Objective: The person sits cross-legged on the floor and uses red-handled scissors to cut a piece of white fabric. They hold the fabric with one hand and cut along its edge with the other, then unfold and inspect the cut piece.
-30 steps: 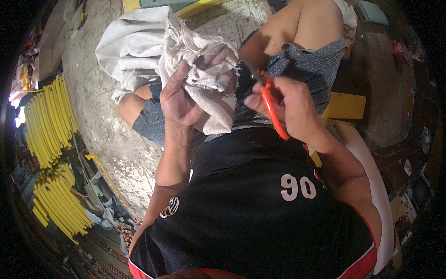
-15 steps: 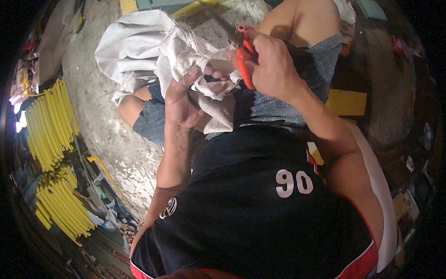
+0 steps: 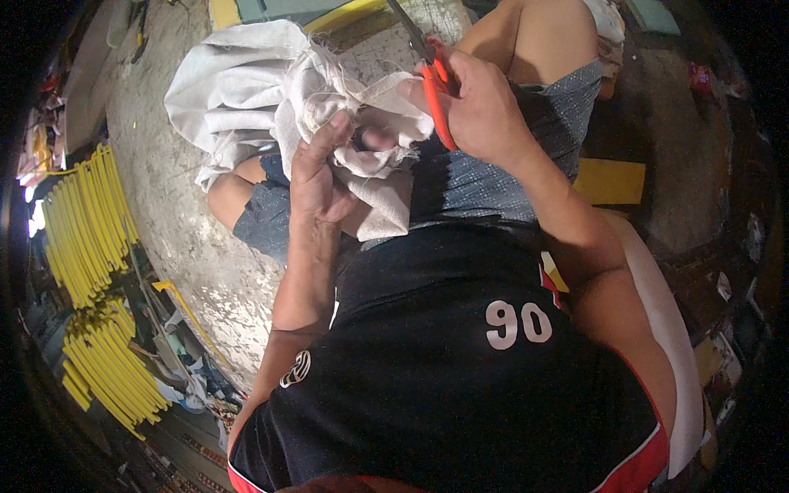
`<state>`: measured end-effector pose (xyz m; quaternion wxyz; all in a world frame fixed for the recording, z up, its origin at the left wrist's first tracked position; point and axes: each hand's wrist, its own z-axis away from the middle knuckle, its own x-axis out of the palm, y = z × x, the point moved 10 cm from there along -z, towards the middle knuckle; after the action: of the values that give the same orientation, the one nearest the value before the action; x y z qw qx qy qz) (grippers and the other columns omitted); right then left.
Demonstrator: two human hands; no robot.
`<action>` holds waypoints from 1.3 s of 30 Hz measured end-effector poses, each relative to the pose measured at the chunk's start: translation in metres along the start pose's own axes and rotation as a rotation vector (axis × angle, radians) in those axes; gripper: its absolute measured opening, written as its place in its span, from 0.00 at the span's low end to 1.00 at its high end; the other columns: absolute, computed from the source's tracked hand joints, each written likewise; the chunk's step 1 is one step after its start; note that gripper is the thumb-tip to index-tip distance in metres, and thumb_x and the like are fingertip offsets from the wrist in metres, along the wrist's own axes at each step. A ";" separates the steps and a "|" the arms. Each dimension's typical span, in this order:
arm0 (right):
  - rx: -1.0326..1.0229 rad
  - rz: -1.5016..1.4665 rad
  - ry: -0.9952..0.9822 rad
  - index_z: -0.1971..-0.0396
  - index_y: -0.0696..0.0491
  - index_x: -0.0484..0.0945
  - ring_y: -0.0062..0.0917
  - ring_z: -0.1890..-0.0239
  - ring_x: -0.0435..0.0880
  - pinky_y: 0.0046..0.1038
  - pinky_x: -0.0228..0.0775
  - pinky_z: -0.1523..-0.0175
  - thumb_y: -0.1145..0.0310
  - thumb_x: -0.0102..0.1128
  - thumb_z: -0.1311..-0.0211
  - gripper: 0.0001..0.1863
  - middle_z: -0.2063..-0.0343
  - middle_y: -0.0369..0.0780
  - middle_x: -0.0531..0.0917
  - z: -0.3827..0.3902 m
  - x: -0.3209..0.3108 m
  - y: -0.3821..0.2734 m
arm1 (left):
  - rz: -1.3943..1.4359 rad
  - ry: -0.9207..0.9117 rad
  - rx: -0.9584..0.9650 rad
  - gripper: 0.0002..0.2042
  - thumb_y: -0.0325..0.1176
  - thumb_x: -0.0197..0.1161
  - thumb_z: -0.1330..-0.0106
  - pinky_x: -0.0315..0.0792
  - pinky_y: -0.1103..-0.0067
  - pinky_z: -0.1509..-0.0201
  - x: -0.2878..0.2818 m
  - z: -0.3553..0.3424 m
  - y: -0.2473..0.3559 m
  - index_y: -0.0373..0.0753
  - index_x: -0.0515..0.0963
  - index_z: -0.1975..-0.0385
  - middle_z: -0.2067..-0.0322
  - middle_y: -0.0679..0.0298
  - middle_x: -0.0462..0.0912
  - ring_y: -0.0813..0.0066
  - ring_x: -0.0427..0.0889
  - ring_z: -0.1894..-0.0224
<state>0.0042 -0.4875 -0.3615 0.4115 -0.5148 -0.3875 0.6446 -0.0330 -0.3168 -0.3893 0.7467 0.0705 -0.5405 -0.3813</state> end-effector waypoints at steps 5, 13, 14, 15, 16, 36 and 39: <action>0.050 0.216 0.072 0.64 0.60 0.79 0.15 0.71 0.75 0.21 0.69 0.63 0.62 0.70 0.40 0.16 0.75 0.34 0.79 0.018 -0.012 -0.004 | 0.160 0.013 -0.091 0.13 0.31 0.61 0.32 0.84 0.65 0.54 -0.003 -0.003 -0.009 0.31 0.73 0.53 0.56 0.39 0.82 0.57 0.86 0.58; 0.283 -0.222 -0.509 0.64 0.59 0.79 0.12 0.73 0.73 0.17 0.65 0.65 0.58 0.58 0.31 0.16 0.78 0.32 0.75 0.088 0.025 -0.014 | 0.237 -0.030 -0.148 0.16 0.32 0.61 0.31 0.83 0.63 0.51 -0.003 -0.007 -0.013 0.31 0.70 0.49 0.51 0.37 0.79 0.54 0.85 0.53; 0.253 -0.134 -0.556 0.66 0.58 0.79 0.13 0.76 0.73 0.18 0.66 0.68 0.53 0.56 0.30 0.20 0.80 0.32 0.75 0.091 0.029 -0.011 | 0.232 -0.028 -0.130 0.17 0.32 0.61 0.31 0.83 0.62 0.51 -0.002 -0.007 -0.012 0.30 0.70 0.48 0.51 0.37 0.79 0.55 0.85 0.53; 0.223 -0.045 -0.602 0.69 0.58 0.80 0.14 0.78 0.74 0.19 0.67 0.70 0.48 0.53 0.30 0.25 0.82 0.33 0.74 0.095 0.034 -0.006 | 0.227 -0.026 -0.112 0.18 0.32 0.61 0.31 0.82 0.62 0.50 0.000 -0.007 -0.011 0.30 0.69 0.47 0.51 0.38 0.79 0.55 0.84 0.53; 0.236 -0.045 -0.602 0.70 0.58 0.80 0.15 0.80 0.74 0.20 0.67 0.72 0.46 0.52 0.30 0.27 0.84 0.34 0.74 0.096 0.036 -0.003 | 0.219 -0.023 -0.096 0.18 0.32 0.61 0.31 0.82 0.62 0.50 0.001 -0.007 -0.010 0.30 0.69 0.46 0.51 0.38 0.80 0.55 0.84 0.53; 0.254 -0.089 -0.487 0.77 0.60 0.79 0.15 0.88 0.71 0.21 0.63 0.81 0.39 0.48 0.31 0.35 0.91 0.33 0.70 0.089 0.037 0.004 | 0.028 -0.042 0.017 0.19 0.32 0.60 0.29 0.83 0.68 0.50 0.003 -0.002 0.001 0.30 0.68 0.44 0.53 0.43 0.81 0.59 0.86 0.54; 0.267 -0.095 -0.478 0.78 0.59 0.79 0.15 0.89 0.70 0.21 0.63 0.82 0.38 0.49 0.31 0.35 0.92 0.33 0.69 0.089 0.037 0.003 | 0.015 -0.044 0.027 0.18 0.32 0.60 0.29 0.83 0.68 0.51 0.001 -0.002 0.001 0.30 0.69 0.45 0.54 0.43 0.82 0.60 0.86 0.55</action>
<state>-0.0886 -0.4604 -0.3618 0.4024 -0.2703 -0.4090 0.7732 -0.0304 -0.3178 -0.3888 0.7363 0.0680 -0.5624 -0.3700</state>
